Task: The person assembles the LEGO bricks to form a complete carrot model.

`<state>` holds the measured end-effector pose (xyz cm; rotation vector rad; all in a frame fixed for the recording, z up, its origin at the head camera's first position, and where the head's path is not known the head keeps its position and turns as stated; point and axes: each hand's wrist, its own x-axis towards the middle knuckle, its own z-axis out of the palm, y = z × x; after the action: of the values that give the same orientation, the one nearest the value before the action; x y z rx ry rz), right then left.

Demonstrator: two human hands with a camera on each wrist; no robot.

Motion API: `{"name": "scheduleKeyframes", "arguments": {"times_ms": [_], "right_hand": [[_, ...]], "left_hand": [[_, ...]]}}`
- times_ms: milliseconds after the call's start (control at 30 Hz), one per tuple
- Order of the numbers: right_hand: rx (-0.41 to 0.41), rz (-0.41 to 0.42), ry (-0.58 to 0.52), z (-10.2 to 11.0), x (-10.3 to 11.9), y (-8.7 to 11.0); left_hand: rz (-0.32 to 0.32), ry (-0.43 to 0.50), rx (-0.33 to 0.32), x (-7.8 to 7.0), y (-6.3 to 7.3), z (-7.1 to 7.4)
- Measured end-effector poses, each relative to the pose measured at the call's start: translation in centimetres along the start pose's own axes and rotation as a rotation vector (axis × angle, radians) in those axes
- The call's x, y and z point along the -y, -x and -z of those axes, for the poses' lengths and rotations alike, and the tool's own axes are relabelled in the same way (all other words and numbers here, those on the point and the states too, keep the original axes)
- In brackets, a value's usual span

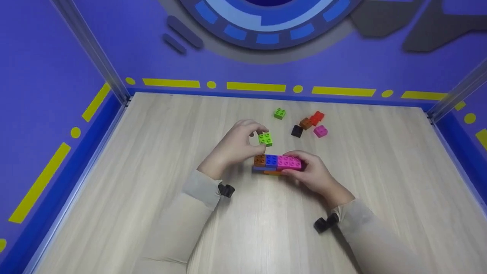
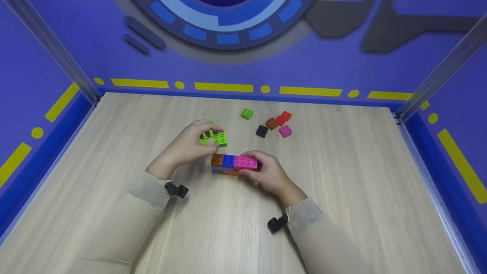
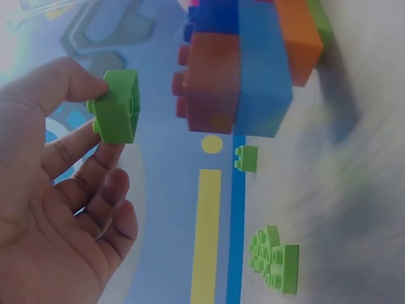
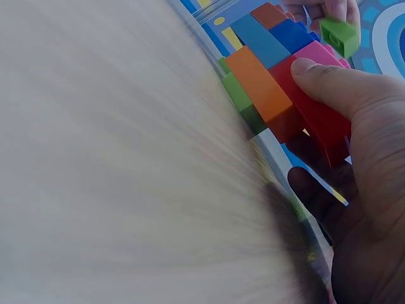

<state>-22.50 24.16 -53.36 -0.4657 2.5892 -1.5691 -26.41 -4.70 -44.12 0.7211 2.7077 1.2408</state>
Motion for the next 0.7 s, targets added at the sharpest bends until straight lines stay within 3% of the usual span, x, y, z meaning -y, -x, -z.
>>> {"name": "scheduleKeyframes", "arguments": {"times_ms": [233, 700], "right_hand": [[0.008, 0.004, -0.005, -0.2, 0.0, 0.1], [-0.003, 0.004, 0.007, 0.0, 0.0, 0.1]], "left_hand": [[-0.018, 0.027, 0.056, 0.8, 1.2, -0.6], [-0.048, 0.062, 0.196, 1.3, 1.5, -0.9]]}}
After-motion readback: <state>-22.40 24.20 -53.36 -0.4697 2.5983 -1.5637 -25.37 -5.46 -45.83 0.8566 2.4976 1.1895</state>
